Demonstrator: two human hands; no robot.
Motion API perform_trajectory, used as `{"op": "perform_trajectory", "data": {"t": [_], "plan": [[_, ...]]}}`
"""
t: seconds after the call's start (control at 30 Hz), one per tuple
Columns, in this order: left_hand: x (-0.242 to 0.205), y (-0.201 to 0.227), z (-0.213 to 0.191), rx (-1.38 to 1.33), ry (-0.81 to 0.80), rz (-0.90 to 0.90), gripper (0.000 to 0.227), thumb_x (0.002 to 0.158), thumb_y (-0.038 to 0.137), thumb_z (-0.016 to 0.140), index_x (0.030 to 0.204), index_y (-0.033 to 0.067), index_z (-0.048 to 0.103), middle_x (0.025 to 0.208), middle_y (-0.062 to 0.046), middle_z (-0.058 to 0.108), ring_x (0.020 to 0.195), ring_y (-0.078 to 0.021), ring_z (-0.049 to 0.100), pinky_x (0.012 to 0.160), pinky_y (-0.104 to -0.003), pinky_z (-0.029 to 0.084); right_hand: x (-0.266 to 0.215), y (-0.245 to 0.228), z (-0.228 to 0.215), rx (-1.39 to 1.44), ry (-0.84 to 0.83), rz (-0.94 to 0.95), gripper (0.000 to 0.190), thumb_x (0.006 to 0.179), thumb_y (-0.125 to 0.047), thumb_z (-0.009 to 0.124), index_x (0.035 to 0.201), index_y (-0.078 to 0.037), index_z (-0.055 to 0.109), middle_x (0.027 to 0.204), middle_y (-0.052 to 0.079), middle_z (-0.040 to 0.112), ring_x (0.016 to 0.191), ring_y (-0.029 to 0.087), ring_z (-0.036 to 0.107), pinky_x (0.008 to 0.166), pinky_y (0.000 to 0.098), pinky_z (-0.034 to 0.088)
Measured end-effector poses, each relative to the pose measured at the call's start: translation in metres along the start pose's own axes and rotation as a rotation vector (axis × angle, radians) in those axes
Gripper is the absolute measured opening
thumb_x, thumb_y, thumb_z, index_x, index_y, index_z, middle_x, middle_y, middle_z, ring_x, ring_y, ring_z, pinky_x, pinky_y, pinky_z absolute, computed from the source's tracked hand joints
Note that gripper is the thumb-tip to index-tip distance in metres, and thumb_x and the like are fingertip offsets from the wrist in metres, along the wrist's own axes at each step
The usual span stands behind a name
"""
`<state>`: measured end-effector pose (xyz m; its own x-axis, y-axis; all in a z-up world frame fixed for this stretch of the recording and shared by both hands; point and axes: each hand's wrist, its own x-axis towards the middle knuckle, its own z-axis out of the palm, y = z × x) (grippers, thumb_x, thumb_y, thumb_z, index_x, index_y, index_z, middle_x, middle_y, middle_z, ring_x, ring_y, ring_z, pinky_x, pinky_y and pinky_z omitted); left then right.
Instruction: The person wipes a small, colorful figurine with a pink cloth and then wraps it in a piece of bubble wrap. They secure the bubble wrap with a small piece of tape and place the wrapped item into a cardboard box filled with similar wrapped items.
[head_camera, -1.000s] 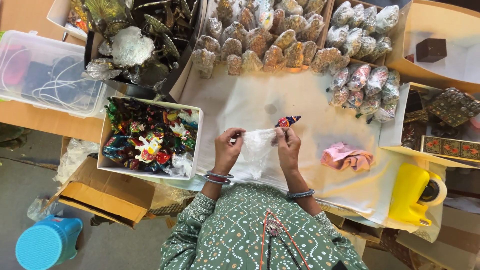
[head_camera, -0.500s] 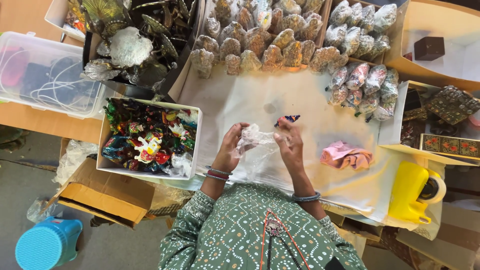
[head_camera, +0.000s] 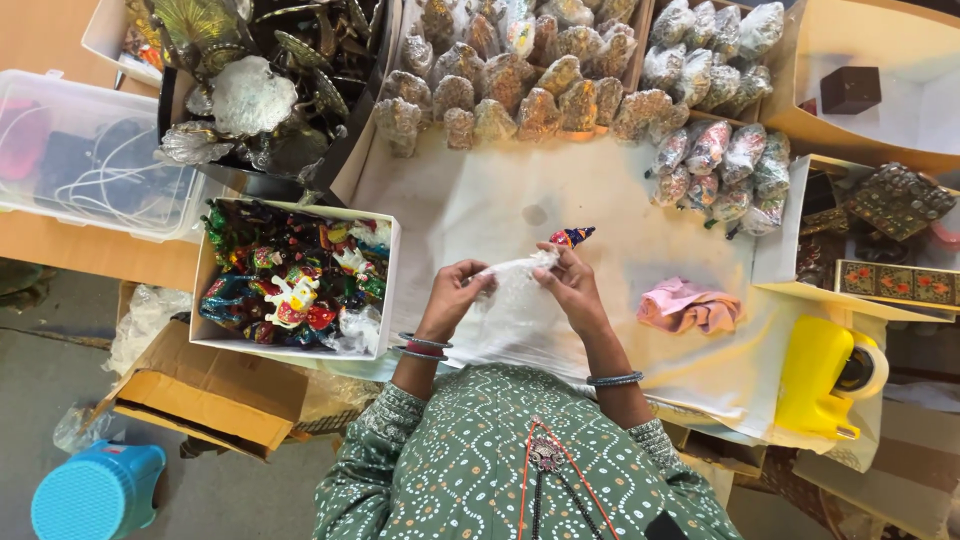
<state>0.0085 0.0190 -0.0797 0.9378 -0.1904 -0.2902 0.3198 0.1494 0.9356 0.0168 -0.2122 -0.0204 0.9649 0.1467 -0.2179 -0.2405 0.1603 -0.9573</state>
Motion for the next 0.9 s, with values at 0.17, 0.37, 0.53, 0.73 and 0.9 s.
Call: {"op": "perform_trajectory", "data": {"t": [0.17,0.37,0.53,0.73,0.9], "plan": [[-0.010,0.040,0.014,-0.107,0.028,-0.012,0.019,0.101,0.017,0.063,0.107,-0.0009,0.068,0.090,-0.003,0.073,0.082,-0.0090,0.070,0.071,-0.023,0.056,-0.003,0.038,-0.018,0.126,-0.056,0.088,0.027,0.093,-0.010,0.073,0.118,-0.001,0.066,0.091,-0.003,0.067,0.078,0.005,0.058,0.067,0.0218,0.046],[-0.009,0.035,0.026,-0.187,0.095,-0.005,0.017,0.100,0.019,0.065,0.098,0.0019,0.067,0.076,0.002,0.063,0.062,-0.0065,0.058,0.053,-0.023,0.051,-0.009,0.049,-0.034,0.149,0.123,0.007,0.016,0.090,-0.005,0.077,0.104,0.003,0.072,0.086,0.001,0.073,0.073,0.005,0.062,0.065,0.0203,0.046],[-0.011,0.034,0.034,-0.133,0.172,0.016,0.016,0.099,0.018,0.067,0.099,0.0018,0.070,0.069,0.002,0.059,0.055,-0.0040,0.051,0.044,-0.022,0.044,-0.021,0.039,-0.039,0.029,0.202,-0.090,0.016,0.087,-0.003,0.078,0.102,0.003,0.074,0.084,0.002,0.075,0.068,0.002,0.061,0.058,0.0174,0.044],[-0.002,0.015,0.034,-0.232,0.279,0.056,0.014,0.097,0.017,0.070,0.099,0.0026,0.068,0.065,0.002,0.059,0.051,-0.0043,0.050,0.040,-0.022,0.038,-0.027,0.036,-0.044,0.086,0.279,-0.184,0.013,0.091,0.001,0.077,0.104,0.003,0.076,0.082,-0.001,0.070,0.064,0.000,0.051,0.055,0.0169,0.036],[0.001,0.025,0.019,-0.441,0.451,0.090,0.031,0.103,0.029,0.067,0.088,0.0029,0.060,0.054,0.002,0.045,0.036,-0.0128,0.054,0.031,-0.025,0.032,-0.033,0.032,-0.073,0.213,0.270,-0.065,0.017,0.090,0.001,0.073,0.107,0.003,0.072,0.084,0.003,0.074,0.056,0.001,0.049,0.048,0.0180,0.032]]}}
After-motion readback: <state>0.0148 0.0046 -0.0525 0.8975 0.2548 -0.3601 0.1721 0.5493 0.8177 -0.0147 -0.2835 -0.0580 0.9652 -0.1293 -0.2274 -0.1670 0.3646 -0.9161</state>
